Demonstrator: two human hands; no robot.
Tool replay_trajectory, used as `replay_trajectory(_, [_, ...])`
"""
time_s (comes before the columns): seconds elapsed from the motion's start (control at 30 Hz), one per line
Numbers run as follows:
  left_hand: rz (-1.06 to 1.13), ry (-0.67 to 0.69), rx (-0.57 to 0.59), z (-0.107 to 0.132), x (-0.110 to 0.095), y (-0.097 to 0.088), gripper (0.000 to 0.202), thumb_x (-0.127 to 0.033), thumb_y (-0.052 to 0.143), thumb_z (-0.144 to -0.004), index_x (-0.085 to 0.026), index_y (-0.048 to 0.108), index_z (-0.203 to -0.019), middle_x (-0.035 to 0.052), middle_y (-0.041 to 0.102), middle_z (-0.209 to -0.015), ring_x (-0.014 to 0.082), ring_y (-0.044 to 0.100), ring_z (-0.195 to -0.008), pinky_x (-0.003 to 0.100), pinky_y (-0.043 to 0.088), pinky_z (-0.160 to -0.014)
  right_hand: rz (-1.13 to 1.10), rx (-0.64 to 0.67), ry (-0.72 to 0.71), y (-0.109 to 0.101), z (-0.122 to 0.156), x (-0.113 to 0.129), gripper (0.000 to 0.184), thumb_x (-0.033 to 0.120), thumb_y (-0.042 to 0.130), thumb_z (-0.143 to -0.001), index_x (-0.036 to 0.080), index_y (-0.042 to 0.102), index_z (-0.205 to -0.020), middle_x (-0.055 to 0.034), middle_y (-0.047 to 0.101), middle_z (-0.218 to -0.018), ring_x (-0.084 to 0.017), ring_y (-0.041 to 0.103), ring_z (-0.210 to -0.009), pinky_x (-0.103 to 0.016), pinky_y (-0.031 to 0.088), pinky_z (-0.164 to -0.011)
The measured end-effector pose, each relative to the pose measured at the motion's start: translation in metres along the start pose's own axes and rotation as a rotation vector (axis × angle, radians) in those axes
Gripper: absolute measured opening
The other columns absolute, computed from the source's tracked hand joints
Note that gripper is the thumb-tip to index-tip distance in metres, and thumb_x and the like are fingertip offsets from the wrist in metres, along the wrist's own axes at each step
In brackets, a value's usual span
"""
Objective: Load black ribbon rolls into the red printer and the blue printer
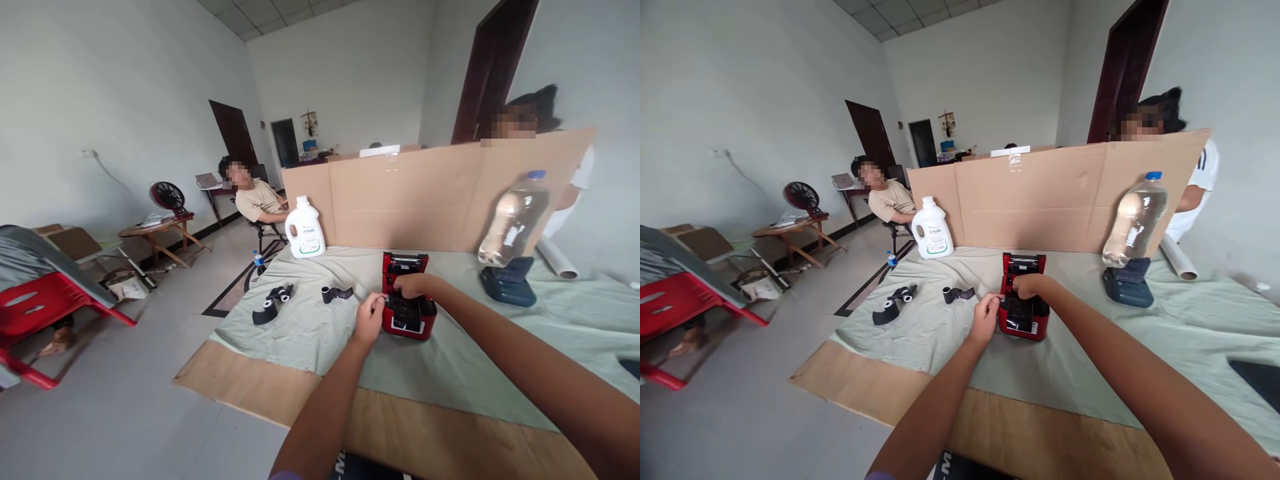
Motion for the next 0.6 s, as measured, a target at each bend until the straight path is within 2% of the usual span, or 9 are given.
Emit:
replay_trajectory(0.07, [0.001,-0.01,0.0,0.0,0.0,0.0,0.041,-0.048,0.043,-0.099,-0.018,0.071,-0.104,0.0021,0.067,-0.077,0.0165,0.059,-0.072,0.027,0.049,-0.072,0.004,-0.023,-0.01,-0.003,0.005,0.003,0.018,0.004,0.059,-0.049,0.021,0.065,-0.054,-0.003,0.063,-0.052,-0.019,0.055,-0.044,-0.032,0.046,-0.052])
replay_trajectory(0.17, [0.032,-0.001,-0.002,0.0,-0.001,0.0,0.041,-0.048,0.043,-0.099,-0.019,0.071,-0.103,0.0023,0.068,-0.079,0.0167,0.06,-0.074,0.027,0.049,-0.073,-0.002,-0.102,-0.052,-0.017,0.022,0.004,0.016,0.006,0.061,-0.051,0.022,0.062,-0.057,-0.0037,0.067,-0.063,-0.022,0.063,-0.06,-0.032,0.048,-0.061])
replay_trajectory(0.3, [0.051,0.031,0.007,-0.001,0.0,0.001,0.039,-0.044,0.041,-0.101,-0.019,0.07,-0.102,0.0029,0.068,-0.082,0.0169,0.061,-0.077,0.029,0.05,-0.077,-0.159,-0.264,-0.21,-0.046,0.048,0.021,0.022,0.019,0.063,-0.064,0.023,0.067,-0.085,-0.003,0.069,-0.076,-0.023,0.064,-0.074,-0.031,0.049,-0.067])
replay_trajectory(0.37, [0.049,0.038,0.005,-0.002,0.0,0.001,0.037,-0.043,0.041,-0.101,-0.019,0.07,-0.101,0.0039,0.069,-0.085,0.0175,0.062,-0.08,0.03,0.05,-0.082,-0.298,-0.33,-0.287,-0.056,0.049,0.043,0.025,0.026,0.062,-0.072,0.022,0.064,-0.096,-0.0028,0.068,-0.08,-0.022,0.064,-0.076,-0.032,0.05,-0.07])
replay_trajectory(0.43, [0.053,0.032,0.004,-0.002,0.0,0.0,0.036,-0.042,0.042,-0.1,-0.019,0.07,-0.102,0.0042,0.069,-0.085,0.0177,0.062,-0.08,0.031,0.05,-0.083,-0.436,-0.373,-0.383,-0.06,0.038,0.075,0.027,0.031,0.061,-0.075,0.022,0.06,-0.101,-0.0033,0.069,-0.09,-0.022,0.065,-0.081,-0.033,0.051,-0.076])
replay_trajectory(0.5, [0.063,0.023,0.009,-0.002,0.0,-0.001,0.035,-0.04,0.042,-0.1,-0.019,0.07,-0.104,0.0037,0.068,-0.083,0.0174,0.061,-0.078,0.031,0.051,-0.082,-0.527,-0.39,-0.484,-0.056,0.015,0.113,0.031,0.03,0.061,-0.076,0.023,0.056,-0.106,-0.003,0.067,-0.102,-0.02,0.065,-0.086,-0.033,0.051,-0.08])
replay_trajectory(0.6, [0.098,-0.039,0.025,-0.002,0.003,-0.001,0.028,-0.035,0.048,-0.098,-0.018,0.07,-0.1,0.004,0.068,-0.079,0.0189,0.062,-0.077,0.034,0.052,-0.082,-0.52,-0.334,-0.535,-0.037,-0.036,0.166,0.037,0.022,0.06,-0.074,0.024,0.053,-0.111,0.0008,0.065,-0.1,-0.016,0.061,-0.077,-0.027,0.048,-0.072])
Point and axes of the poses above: each hand's wrist, its own z-axis away from the middle knuckle, its own y-axis out of the palm, x = y × z, the point moved 6 cm from there along -z, towards the middle knuckle
